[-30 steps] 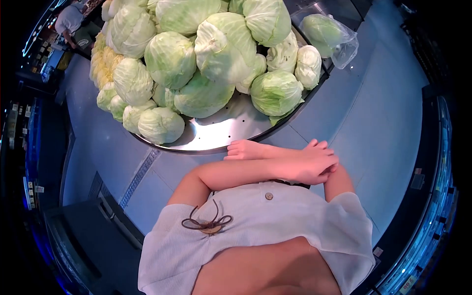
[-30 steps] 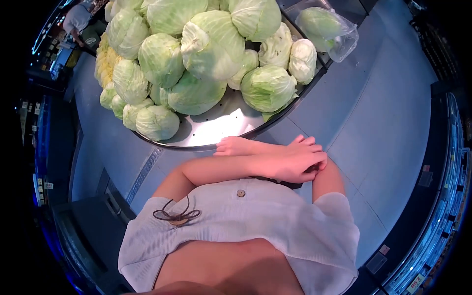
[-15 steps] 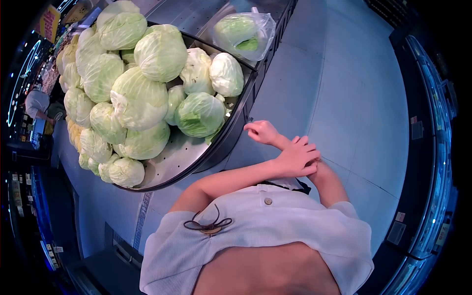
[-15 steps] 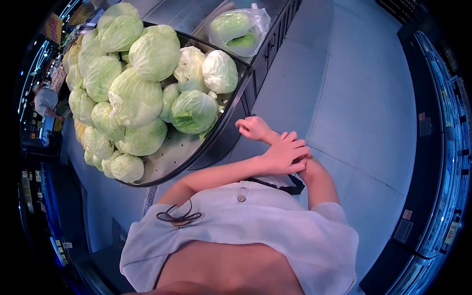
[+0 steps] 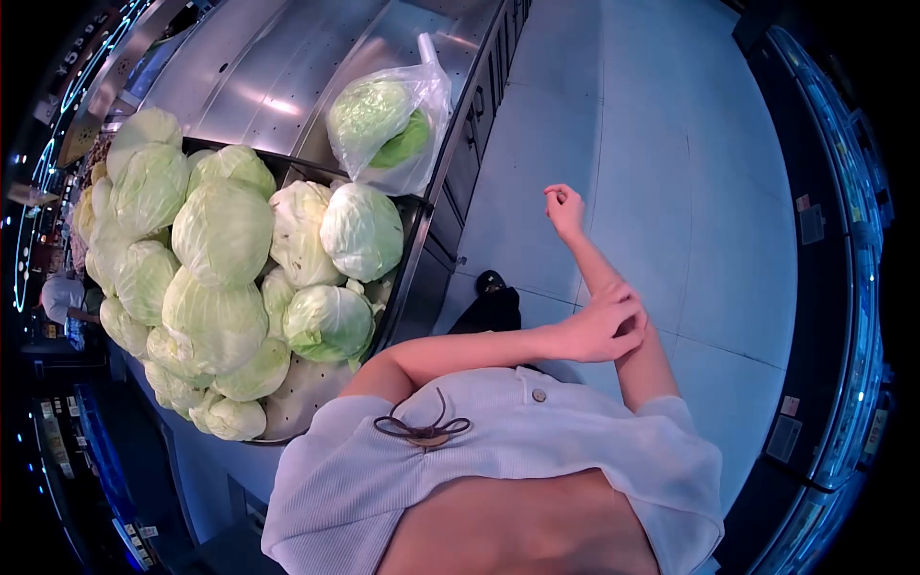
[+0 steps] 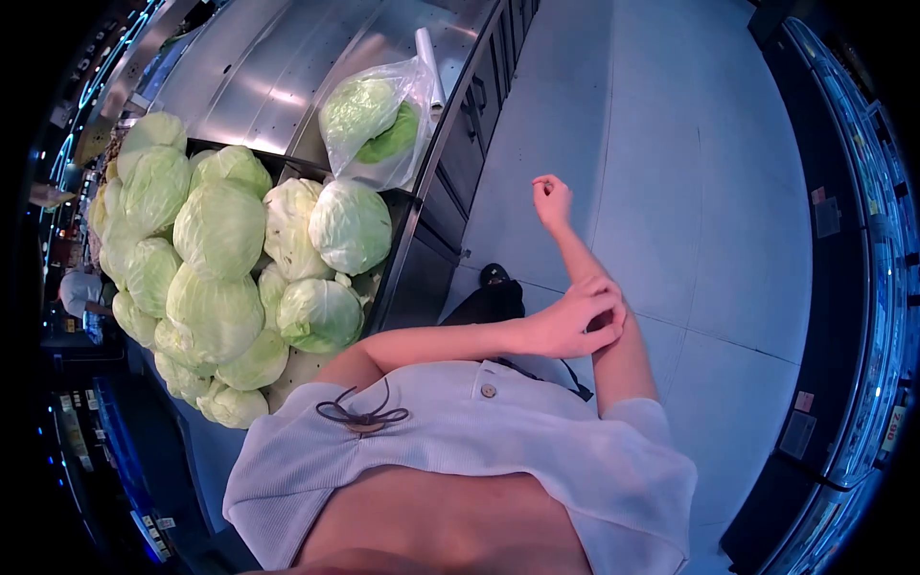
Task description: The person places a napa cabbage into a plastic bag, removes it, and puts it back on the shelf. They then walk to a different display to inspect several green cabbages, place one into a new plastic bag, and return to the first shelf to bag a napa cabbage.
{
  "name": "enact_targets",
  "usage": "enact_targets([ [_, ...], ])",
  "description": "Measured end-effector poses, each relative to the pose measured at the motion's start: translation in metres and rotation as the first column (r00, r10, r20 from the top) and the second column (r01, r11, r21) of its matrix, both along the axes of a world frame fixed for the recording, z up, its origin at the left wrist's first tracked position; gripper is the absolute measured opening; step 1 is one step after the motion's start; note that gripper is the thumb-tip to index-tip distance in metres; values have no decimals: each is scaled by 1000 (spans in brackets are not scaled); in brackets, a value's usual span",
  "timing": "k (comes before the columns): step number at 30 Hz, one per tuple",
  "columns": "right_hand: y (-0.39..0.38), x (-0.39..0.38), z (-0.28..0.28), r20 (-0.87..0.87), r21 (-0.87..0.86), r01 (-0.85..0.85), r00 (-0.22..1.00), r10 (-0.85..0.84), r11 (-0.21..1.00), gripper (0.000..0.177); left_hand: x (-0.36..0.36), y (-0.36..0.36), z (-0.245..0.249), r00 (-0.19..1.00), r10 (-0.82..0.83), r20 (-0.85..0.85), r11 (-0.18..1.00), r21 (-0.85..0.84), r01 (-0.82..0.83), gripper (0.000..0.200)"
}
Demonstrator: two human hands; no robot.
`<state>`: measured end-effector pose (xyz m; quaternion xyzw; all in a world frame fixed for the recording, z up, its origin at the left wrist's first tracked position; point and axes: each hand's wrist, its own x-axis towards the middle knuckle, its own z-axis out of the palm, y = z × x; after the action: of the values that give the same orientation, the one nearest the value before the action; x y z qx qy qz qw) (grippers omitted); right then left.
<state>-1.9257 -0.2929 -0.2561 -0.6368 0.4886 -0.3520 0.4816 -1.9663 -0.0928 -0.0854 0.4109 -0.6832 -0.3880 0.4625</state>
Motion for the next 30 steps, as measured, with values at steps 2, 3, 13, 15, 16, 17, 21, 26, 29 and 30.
enact_targets([
  [2,-21,18,8,113,198,55,990,-78,979,14,14,-25,-4,992,-110,-55,991,77,114,24],
  [3,-41,24,2,125,256,108,982,-144,961,13,28,-42,0,990,-131,-42,979,152,136,25],
  [13,-214,90,-30,-78,198,372,928,-363,907,14,130,-179,30,998,-65,13,992,113,63,41],
  [15,-244,132,-35,-142,103,321,942,-305,942,14,160,-196,45,1000,-15,3,980,200,14,42],
  [16,-257,155,-40,-204,0,289,937,-283,957,13,171,-212,39,989,138,61,985,100,-144,40],
  [17,-266,176,-46,-261,-103,245,929,-263,964,13,182,-228,28,949,295,109,955,-7,-296,39],
  [21,-277,279,9,-60,-299,147,983,-172,943,13,236,-265,41,987,156,41,964,213,-162,30],
  [26,-289,385,105,150,-653,-157,932,329,741,13,295,-255,52,792,607,61,788,76,-611,12],
  [29,-287,423,136,-12,-840,-390,710,704,378,12,311,-208,82,211,950,-229,264,232,-936,10],
  [30,-282,432,141,-57,-862,-433,599,799,263,11,307,-188,87,4,987,-162,37,201,-979,10],
])
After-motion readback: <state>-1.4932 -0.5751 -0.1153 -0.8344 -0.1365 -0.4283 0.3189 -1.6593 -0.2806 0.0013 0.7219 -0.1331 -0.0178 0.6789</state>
